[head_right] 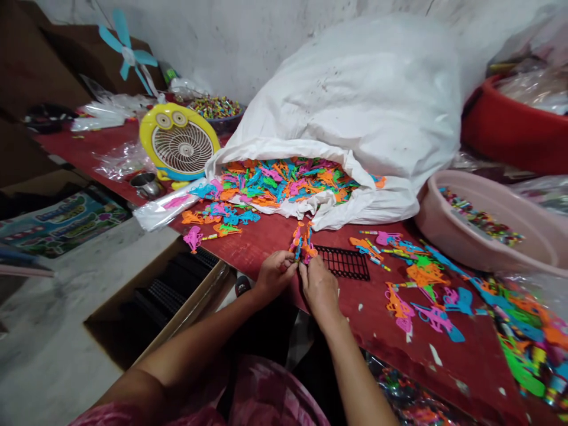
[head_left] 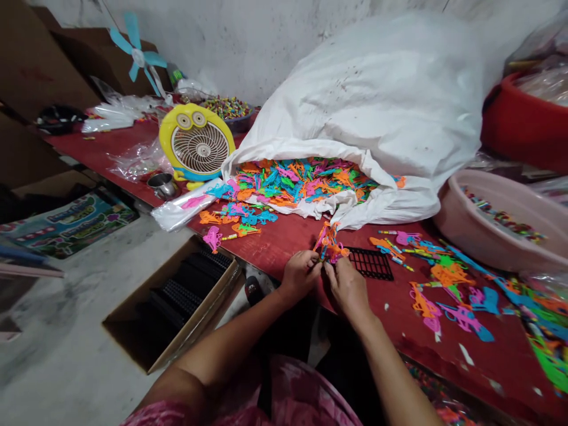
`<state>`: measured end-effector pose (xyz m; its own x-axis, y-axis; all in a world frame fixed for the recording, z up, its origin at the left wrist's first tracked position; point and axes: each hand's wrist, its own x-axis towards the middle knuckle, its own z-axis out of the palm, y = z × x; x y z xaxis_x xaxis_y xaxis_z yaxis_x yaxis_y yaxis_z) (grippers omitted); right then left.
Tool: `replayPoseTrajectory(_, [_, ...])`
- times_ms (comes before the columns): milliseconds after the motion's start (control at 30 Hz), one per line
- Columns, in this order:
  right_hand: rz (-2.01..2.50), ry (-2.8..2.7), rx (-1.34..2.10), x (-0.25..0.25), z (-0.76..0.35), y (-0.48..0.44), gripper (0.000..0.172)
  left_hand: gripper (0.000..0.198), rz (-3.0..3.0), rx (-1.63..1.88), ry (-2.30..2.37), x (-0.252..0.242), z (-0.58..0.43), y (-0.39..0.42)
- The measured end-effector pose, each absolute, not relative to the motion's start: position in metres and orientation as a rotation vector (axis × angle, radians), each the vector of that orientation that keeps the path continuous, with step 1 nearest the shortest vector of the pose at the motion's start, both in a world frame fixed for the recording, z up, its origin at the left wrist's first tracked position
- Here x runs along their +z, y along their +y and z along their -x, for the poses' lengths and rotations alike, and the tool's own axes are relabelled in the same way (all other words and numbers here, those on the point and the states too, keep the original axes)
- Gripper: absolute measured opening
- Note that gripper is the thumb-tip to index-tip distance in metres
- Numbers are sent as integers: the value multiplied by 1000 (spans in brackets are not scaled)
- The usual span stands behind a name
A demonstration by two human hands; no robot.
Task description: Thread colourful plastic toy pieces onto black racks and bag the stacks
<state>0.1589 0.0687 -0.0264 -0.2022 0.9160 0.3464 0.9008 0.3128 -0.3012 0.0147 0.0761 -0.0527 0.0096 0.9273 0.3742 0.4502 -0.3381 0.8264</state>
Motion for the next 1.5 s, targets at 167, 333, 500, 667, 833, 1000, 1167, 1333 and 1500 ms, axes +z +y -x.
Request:
replayPoseTrajectory(167, [1503, -1975, 146, -34, -153, 68, 24, 7, -1833, 1285, 1370, -52, -12, 75])
replayPoseTrajectory(333, [1510, -1988, 120, -37, -153, 69, 23, 9, -1847, 1282, 1359, -58, -11, 79])
replayPoseTrajectory(500, [1871, -2141, 85, -22, -149, 69, 18, 12, -1825, 1338, 1371, -53, -9, 69])
replayPoseTrajectory(667, [1874, -2137, 317, -13, -148, 72, 24, 32, -2055, 1631, 1479, -14, -9, 54])
replayPoseTrajectory(833, [1686, -2086, 496, -27, -157, 77, 23, 27, -2425, 1485, 1482, 22, -14, 79])
replayPoseTrajectory(1000, [1422, -1959, 613, -45, -174, 80, 22, 12, -2491, 1345, 1347, 30, -7, 96])
replayPoseTrajectory(1167, [1359, -1945, 639, -53, -175, 87, 17, 11, -2542, 1273, 1291, 38, -2, 95])
replayPoseTrajectory(1333, [1505, -2033, 503, -53, -167, 92, 18, 9, -2557, 1216, 1287, 40, -4, 98])
replayPoseTrajectory(1500, [1680, -2171, 405, -48, -161, 88, 26, 10, -2531, 1221, 1255, 37, -3, 98])
